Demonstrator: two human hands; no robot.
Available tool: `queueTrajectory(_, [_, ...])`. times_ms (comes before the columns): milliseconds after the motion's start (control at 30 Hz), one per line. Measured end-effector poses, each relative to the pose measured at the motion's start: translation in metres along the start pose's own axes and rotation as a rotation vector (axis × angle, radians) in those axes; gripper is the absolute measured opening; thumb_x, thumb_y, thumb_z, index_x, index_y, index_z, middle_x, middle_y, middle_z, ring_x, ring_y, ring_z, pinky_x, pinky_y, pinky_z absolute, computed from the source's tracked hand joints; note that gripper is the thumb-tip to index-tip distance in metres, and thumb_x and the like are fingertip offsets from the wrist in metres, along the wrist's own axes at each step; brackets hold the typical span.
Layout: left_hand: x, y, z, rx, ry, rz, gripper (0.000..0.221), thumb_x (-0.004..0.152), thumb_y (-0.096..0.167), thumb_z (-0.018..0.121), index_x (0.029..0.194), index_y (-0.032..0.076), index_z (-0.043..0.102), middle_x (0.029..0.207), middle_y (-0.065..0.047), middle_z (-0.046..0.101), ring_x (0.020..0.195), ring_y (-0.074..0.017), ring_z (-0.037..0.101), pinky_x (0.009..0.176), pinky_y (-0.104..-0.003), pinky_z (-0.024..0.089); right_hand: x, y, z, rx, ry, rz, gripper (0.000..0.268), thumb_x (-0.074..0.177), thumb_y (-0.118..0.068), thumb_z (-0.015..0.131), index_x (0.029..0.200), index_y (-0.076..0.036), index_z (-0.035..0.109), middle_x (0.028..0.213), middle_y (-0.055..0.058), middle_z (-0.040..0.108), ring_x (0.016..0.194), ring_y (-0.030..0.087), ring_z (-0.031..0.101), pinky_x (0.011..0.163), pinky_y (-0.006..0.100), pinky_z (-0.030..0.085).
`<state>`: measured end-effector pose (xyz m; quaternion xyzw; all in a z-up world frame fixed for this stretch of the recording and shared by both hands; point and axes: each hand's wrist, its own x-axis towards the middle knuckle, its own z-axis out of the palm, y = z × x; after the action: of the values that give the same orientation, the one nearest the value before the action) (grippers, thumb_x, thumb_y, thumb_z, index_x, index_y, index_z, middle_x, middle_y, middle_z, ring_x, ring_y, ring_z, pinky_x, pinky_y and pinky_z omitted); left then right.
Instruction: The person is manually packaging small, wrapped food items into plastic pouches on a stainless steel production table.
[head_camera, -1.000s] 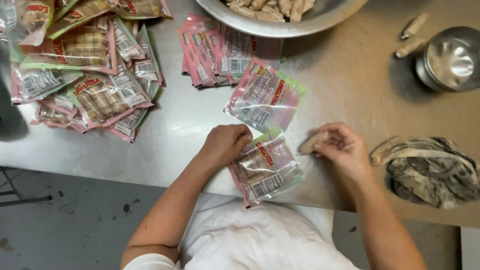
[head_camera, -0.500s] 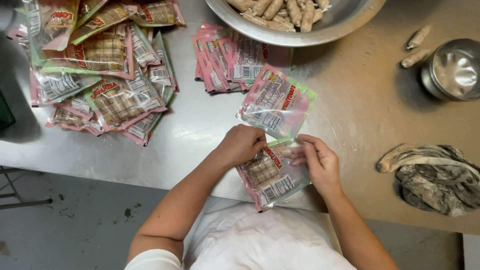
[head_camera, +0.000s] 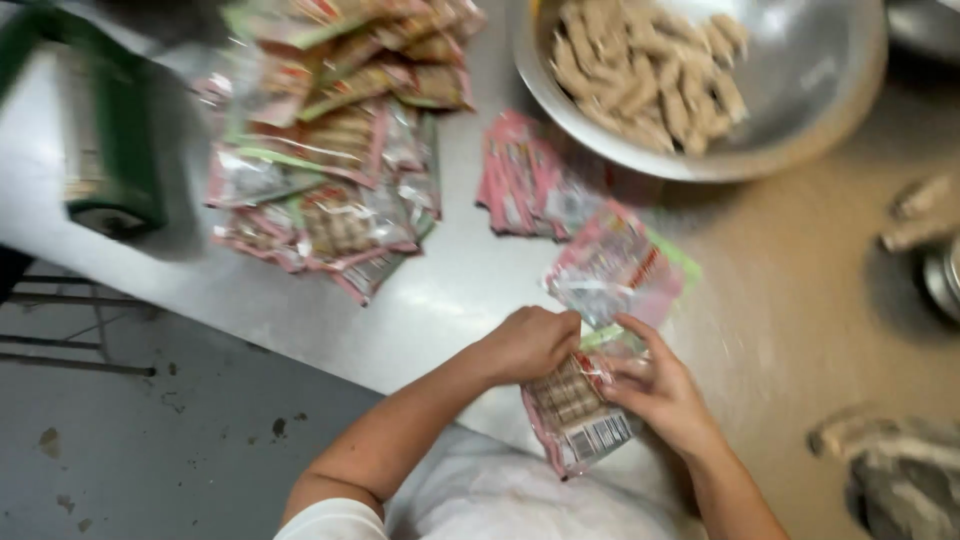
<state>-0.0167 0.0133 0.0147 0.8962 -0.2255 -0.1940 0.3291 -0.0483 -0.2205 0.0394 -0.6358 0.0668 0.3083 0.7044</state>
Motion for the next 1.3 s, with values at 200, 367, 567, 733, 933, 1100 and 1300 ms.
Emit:
queueTrajectory(200, [-0.020, -0.056, -0.135, -0.132, 0.518, -0.196, 0.002, 0.100, 0.018, 0.049, 0.100, 0.016, 0.049, 0.072, -0.006, 0.061, 0.066, -0.0244, 0.058, 0.061, -0.044, 0.043, -0.013, -0.042, -0.058, 0.045, 0.303, -0.633, 0.045, 0.099, 0.008, 0.055, 0.143, 0.006, 0.047, 0.120, 0.035, 0.065, 0.110, 0.038, 0.069, 0.103, 0.043, 0.059])
queueTrajectory(367, [-0.022, -0.039, -0.276, -0.377, 1.248, -0.208, 0.021, 0.107, 0.008, 0.052, 0.086, 0.011, 0.051, 0.079, -0.005, 0.064, 0.063, -0.0151, 0.066, 0.042, -0.024, 0.048, 0.002, -0.005, -0.070, 0.085, 0.290, -0.598, 0.024, 0.099, 0.002, 0.062, 0.122, 0.008, 0.061, 0.109, 0.028, 0.072, 0.094, 0.032, 0.072, 0.091, 0.037, 0.061])
queueTrajectory(567, [0.054, -0.117, -0.266, -0.816, 1.364, -0.123, 0.015, 0.099, 0.024, 0.063, 0.099, 0.011, 0.058, 0.089, -0.005, 0.069, 0.074, -0.0164, 0.075, 0.057, -0.027, 0.065, 0.009, 0.014, -0.069, 0.087, 0.280, -0.515, 0.014, 0.096, 0.003, 0.065, 0.108, 0.009, 0.067, 0.100, 0.027, 0.076, 0.087, 0.030, 0.075, 0.084, 0.034, 0.062])
queueTrajectory(733, [0.115, -0.101, -0.156, -0.332, 0.955, -0.133, 0.007, 0.089, 0.025, 0.072, 0.093, 0.021, 0.078, 0.085, 0.006, 0.079, 0.077, -0.0070, 0.071, 0.075, -0.027, 0.057, 0.034, -0.020, -0.075, -0.022, 0.347, -0.484, 0.011, 0.095, 0.001, 0.068, 0.105, 0.006, 0.069, 0.095, 0.024, 0.077, 0.080, 0.027, 0.071, 0.080, 0.034, 0.058])
queueTrajectory(933, [0.162, -0.115, -0.142, 0.291, 0.600, -0.304, 0.038, 0.090, 0.040, 0.076, 0.108, 0.007, 0.073, 0.101, -0.020, 0.076, 0.104, -0.0416, 0.072, 0.093, -0.057, 0.055, 0.119, -0.073, -0.160, -0.556, 0.411, -0.679, 0.017, 0.093, -0.006, 0.078, 0.110, 0.000, 0.077, 0.102, 0.024, 0.077, 0.100, 0.033, 0.075, 0.089, 0.045, 0.058])
queueTrajectory(1100, [0.139, -0.088, -0.168, 0.085, 0.528, -0.373, 0.106, 0.075, 0.065, 0.085, 0.145, -0.006, 0.049, 0.137, -0.035, 0.060, 0.133, -0.0535, 0.052, 0.108, -0.070, 0.043, 0.126, -0.151, -0.219, -1.466, 1.005, -0.199, 0.048, 0.089, -0.022, 0.078, 0.136, -0.011, 0.072, 0.137, 0.022, 0.067, 0.126, 0.048, 0.055, 0.090, 0.069, 0.051])
queueTrajectory(1300, [0.150, -0.133, -0.128, -0.004, 0.355, -0.531, 0.066, 0.078, 0.045, 0.089, 0.127, 0.010, 0.063, 0.117, -0.025, 0.073, 0.118, -0.0471, 0.067, 0.097, -0.056, 0.054, 0.202, -0.130, -0.322, -1.318, 1.035, 0.073, 0.058, 0.109, -0.022, 0.061, 0.163, -0.010, 0.042, 0.168, 0.033, 0.025, 0.149, 0.058, 0.030, 0.114, 0.075, 0.025])
